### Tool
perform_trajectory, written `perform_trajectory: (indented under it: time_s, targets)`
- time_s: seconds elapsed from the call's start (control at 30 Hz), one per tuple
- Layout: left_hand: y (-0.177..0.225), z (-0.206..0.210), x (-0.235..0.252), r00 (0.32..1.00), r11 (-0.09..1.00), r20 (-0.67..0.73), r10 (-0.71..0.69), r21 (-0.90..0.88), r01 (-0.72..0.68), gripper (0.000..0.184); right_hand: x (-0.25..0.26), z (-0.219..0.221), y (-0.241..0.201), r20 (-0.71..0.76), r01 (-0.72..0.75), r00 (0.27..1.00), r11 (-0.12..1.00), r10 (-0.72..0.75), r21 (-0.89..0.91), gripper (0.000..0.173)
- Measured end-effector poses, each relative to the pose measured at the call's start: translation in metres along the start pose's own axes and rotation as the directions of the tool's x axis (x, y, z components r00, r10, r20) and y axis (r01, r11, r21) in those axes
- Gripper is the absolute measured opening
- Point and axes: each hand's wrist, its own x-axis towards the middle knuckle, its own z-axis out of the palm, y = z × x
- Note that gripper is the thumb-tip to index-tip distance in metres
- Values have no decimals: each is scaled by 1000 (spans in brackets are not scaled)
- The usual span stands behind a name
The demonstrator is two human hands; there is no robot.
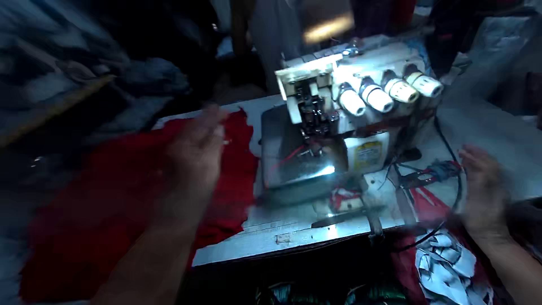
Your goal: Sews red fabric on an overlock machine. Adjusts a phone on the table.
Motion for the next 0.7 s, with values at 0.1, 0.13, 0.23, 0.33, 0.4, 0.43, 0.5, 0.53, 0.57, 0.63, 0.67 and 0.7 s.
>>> perform_trajectory:
  time_s: [0.1, 0.13, 0.23, 0.33, 0.4, 0.43, 0.5, 0.53, 0.57, 0.63, 0.67, 0.7]
  targets:
    - [-22, -64, 18, 997, 956, -43, -60, 286, 70, 40, 4, 2, -7, 1, -74, 997, 995, 74, -63, 52]
    - [-35, -77, 21, 989, 928, -5, -145, 346, 137, 40, 4, 3, -7, 7, -69, 998, 993, 70, -99, 47]
    - [-64, -87, 25, 891, 839, 171, -420, 447, 310, 39, 3, 6, -5, 7, 3, 1000, 991, -2, -134, 33]
    - [-60, -66, 17, 785, 787, 305, -540, 514, 342, 40, 1, 5, -4, -5, 31, 999, 988, -32, -150, 32]
    - [-63, -50, 9, 755, 768, 370, -542, 583, 266, 40, 1, 5, -6, 8, 14, 1000, 986, -13, -167, 33]
    - [-70, -44, 6, 738, 745, 386, -553, 626, 230, 43, 1, 5, -7, 17, 2, 1000, 986, 1, -168, 33]
    - [-76, -37, 4, 738, 727, 394, -548, 660, 187, 38, 2, 6, -8, 31, 1, 1000, 987, 5, -162, 33]
    - [-75, -37, 6, 749, 731, 394, -532, 660, 173, 31, 2, 6, -9, 30, 14, 1000, 988, -10, -151, 33]
    - [-72, -39, 8, 763, 733, 390, -515, 662, 156, 25, 2, 6, -9, 26, 22, 999, 991, -19, -133, 32]
    - [-70, -48, 15, 773, 728, 377, -511, 668, 154, 26, 1, 6, -8, 17, 29, 999, 996, -28, -87, 31]
    - [-71, -56, 17, 763, 724, 375, -526, 668, 171, 34, 1, 7, -7, 9, 29, 1000, 998, -29, -61, 30]
    - [-72, -66, 20, 760, 722, 361, -541, 663, 199, 43, 2, 7, -6, 5, 26, 1000, 999, -26, -36, 30]
